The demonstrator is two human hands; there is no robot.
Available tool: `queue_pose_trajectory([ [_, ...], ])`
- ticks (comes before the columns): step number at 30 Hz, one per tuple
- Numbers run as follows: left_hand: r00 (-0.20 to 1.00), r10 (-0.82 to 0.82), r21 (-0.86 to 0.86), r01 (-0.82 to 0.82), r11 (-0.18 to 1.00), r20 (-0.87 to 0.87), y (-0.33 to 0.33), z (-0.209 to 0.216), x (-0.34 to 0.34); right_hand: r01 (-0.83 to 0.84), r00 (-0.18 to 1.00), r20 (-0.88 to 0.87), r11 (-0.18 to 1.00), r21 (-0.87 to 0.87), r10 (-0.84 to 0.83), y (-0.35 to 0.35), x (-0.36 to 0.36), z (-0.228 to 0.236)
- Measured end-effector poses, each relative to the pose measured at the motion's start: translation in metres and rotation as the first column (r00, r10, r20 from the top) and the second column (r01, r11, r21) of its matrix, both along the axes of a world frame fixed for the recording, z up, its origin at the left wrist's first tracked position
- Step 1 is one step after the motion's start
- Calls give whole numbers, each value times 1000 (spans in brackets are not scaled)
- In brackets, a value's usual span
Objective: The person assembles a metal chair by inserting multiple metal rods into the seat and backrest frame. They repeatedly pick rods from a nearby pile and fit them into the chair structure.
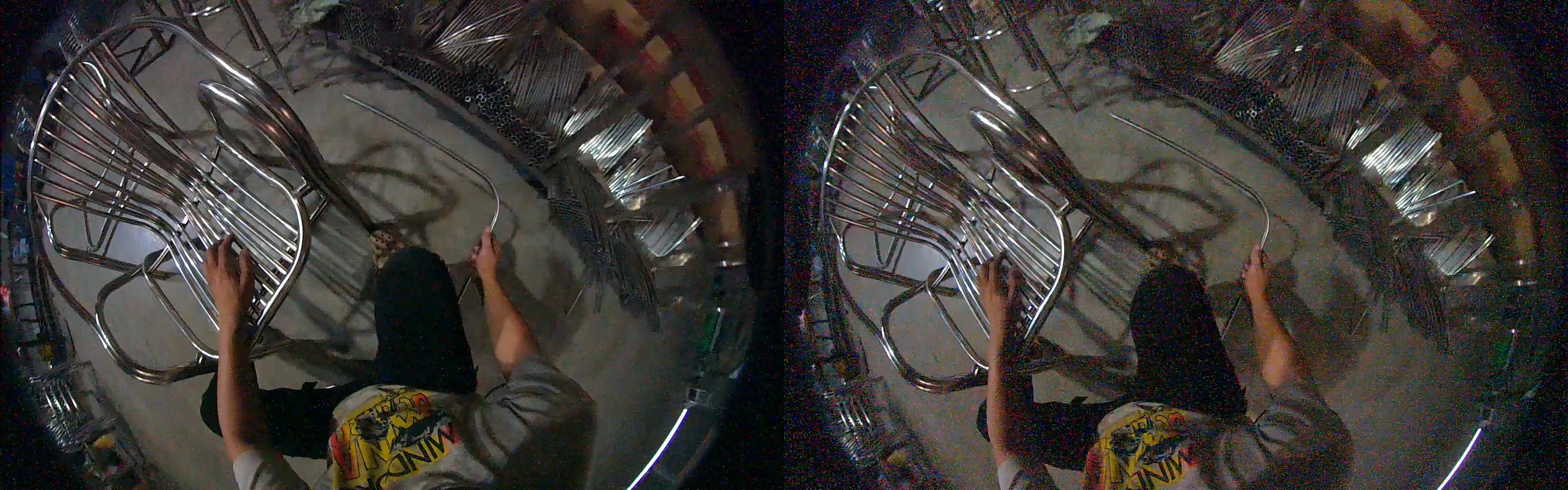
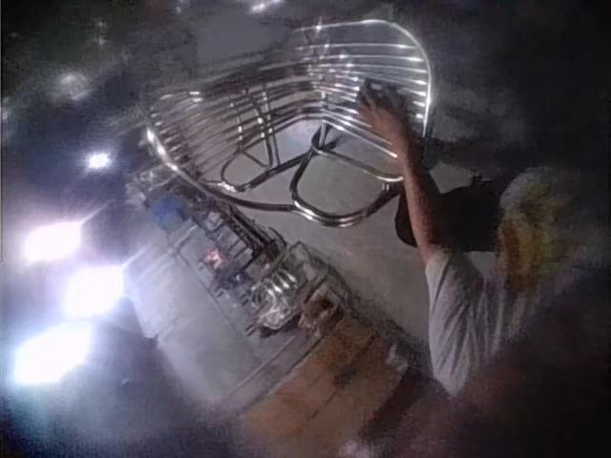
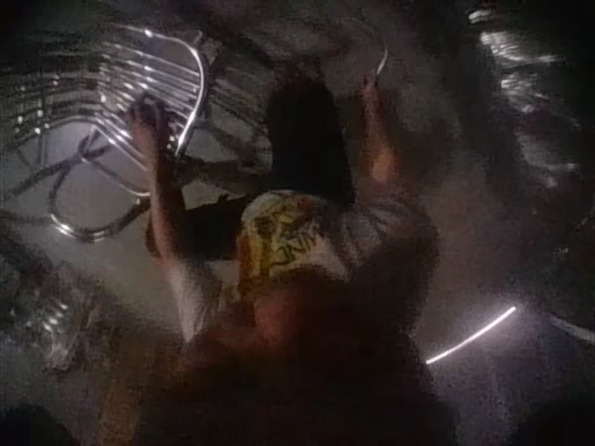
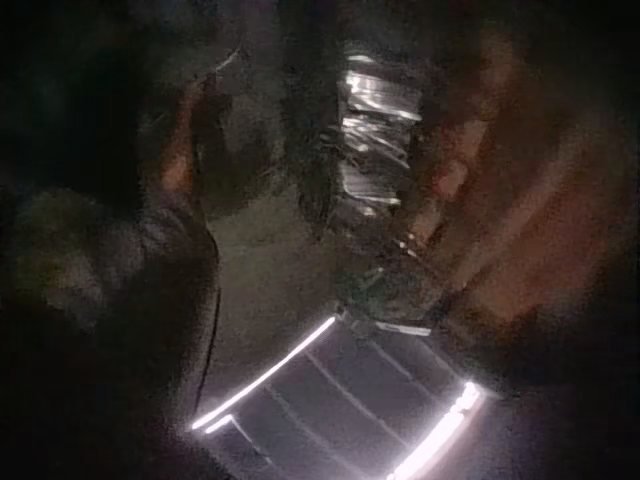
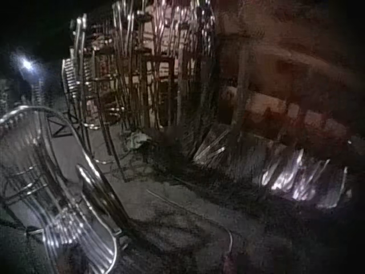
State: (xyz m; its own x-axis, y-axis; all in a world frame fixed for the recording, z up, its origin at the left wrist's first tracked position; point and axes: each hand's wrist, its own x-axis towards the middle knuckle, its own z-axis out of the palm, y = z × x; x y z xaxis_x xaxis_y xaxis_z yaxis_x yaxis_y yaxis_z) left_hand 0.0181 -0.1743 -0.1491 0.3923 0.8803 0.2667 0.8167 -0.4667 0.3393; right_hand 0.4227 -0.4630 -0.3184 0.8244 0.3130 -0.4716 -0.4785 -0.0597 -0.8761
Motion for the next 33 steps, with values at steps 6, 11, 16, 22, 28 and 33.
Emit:
queue_pose_trajectory([
  [6, 1000, 3, 70, -4, 998, 20, 0, 24, 5, 43, 996, 30, 776, 629, -80, 77, 3, 193],
  [11, 918, -264, 238, 197, 951, 297, -14, 92, 31, -261, 961, 213, 332, 907, 175, 184, -31, 328],
  [16, 847, -297, 158, 253, 955, 441, -28, 147, 21, -190, 894, 27, 322, 927, 447, 233, -130, 362],
  [22, 711, -271, 122, 254, 959, 649, 20, 186, 4, -300, 700, -62, 372, 878, 712, 247, -228, 327],
  [28, 642, -234, 181, 148, 972, 730, 91, 173, -36, -795, -15, -272, 154, 586, 962, 224, -308, 251],
  [33, 782, 235, -120, -203, 972, 577, 108, 91, -102, -941, -147, -275, -49, 335, 950, 182, -340, 231],
])
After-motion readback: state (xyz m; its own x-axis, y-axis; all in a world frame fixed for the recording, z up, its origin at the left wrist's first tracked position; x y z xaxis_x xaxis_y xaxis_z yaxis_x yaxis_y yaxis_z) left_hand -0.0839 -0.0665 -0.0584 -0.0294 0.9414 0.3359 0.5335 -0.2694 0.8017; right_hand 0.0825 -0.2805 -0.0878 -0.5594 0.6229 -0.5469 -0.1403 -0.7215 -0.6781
